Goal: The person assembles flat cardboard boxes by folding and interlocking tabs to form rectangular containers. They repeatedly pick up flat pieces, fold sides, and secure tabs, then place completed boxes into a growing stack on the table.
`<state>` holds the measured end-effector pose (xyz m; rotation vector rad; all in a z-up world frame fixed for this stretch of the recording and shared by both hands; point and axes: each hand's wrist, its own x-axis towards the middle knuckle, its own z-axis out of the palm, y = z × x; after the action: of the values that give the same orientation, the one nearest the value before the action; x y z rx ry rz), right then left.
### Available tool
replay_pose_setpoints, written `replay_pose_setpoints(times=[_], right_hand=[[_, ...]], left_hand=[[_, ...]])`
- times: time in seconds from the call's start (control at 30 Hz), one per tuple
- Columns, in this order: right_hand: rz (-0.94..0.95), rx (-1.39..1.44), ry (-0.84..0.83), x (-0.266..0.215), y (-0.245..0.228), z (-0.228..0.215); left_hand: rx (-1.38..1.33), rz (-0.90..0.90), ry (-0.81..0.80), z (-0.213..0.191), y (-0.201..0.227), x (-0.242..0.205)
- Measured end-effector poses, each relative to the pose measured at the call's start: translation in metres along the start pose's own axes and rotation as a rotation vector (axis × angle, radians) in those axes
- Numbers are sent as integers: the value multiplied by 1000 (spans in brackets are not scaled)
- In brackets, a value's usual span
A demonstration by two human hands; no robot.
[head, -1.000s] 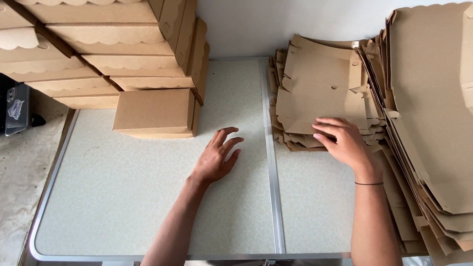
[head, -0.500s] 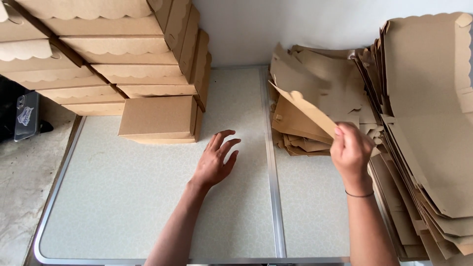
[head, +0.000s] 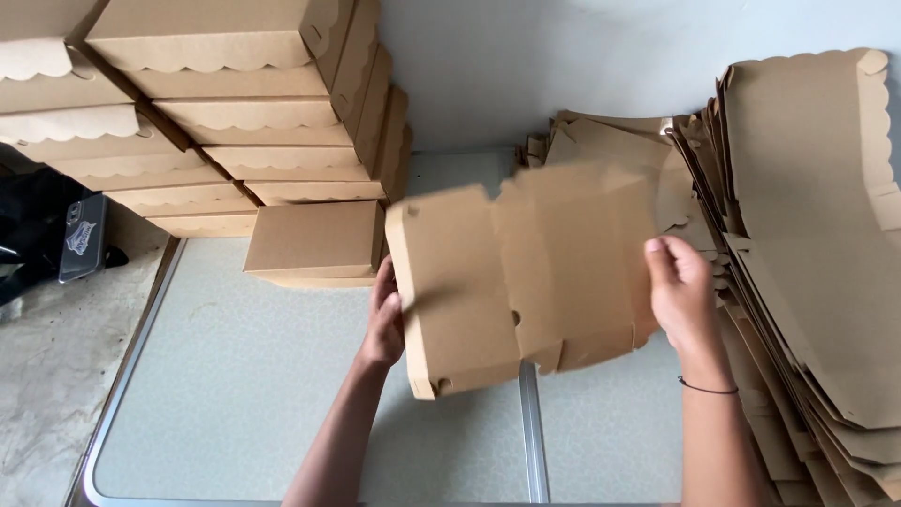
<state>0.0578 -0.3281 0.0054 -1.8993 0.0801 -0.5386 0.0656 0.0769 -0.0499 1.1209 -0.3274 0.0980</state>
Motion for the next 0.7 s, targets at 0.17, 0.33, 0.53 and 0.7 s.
replay_pose_setpoints(times=[0.17,0.33,0.53,0.7], right_hand=[[228,58,-283,-7,-44,5],[339,67,-386,-2,-36,7],[334,-101,-373,-5,-67,13],[303,-230,-400,-2,-59,13]], left_hand=[[146,-289,96,39,49,2],[312,-382,198,57,67,3],[359,-337,162,58,70,2],[381,-318,156,53,66,2]])
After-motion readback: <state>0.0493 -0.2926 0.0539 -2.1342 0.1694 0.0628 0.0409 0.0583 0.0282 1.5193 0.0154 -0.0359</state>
